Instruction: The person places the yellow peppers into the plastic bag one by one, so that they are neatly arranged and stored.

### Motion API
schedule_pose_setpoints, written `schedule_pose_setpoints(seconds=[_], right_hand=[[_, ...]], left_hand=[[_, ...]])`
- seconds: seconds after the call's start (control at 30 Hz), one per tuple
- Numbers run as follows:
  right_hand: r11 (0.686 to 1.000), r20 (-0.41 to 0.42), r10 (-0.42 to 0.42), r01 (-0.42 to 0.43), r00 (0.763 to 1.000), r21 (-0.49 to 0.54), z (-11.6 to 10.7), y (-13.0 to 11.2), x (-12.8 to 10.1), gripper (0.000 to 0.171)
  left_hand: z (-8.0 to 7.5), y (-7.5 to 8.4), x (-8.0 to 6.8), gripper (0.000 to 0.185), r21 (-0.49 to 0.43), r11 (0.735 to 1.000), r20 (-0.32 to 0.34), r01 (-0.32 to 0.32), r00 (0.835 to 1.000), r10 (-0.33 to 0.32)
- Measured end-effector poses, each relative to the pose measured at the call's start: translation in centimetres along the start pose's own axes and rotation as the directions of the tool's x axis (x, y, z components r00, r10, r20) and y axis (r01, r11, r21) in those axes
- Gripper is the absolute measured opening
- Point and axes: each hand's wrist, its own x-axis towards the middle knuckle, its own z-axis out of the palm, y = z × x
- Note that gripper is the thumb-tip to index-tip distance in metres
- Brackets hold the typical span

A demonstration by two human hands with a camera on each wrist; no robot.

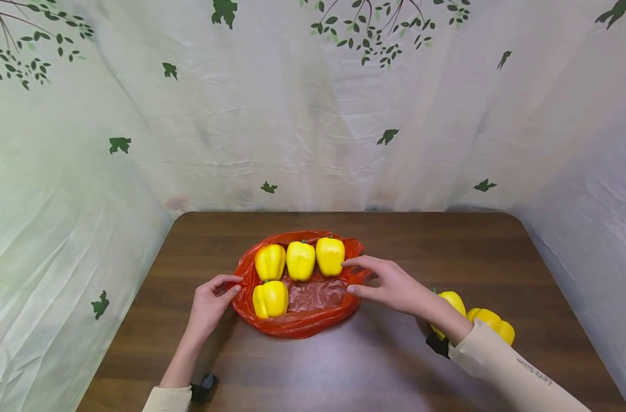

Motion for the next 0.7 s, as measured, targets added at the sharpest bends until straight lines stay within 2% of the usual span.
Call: schedule_pose_setpoints(seconds=[0.13,0.27,0.4,0.7], right_hand=[[0.998,-0.041,0.041,-0.039,0.998,0.043,-0.7,-0.7,-1.3,0.046],[0.995,-0.079,0.092,-0.088,0.993,0.054,-1.2,-0.3,-2.5,0.044],[0.993,-0.113,0.112,-0.107,0.987,0.053,-1.3,1.8,-3.7,0.043],[0.983,-0.202,0.182,-0.176,0.962,0.044,-2.2,3.0,-6.6,0.043]], left_hand=[[0.0,0.1,-0.1,0.015,0.002,1.000,0.001,0.004,1.000,-0.004],[0.0,0.1,-0.1,0.014,0.000,1.000,0.000,0.007,1.000,-0.007],[-0.1,0.1,-0.2,0.014,-0.004,1.000,-0.002,0.009,1.000,-0.009],[-0.1,0.3,-0.1,0.015,-0.008,1.000,0.006,0.007,1.000,-0.007]])
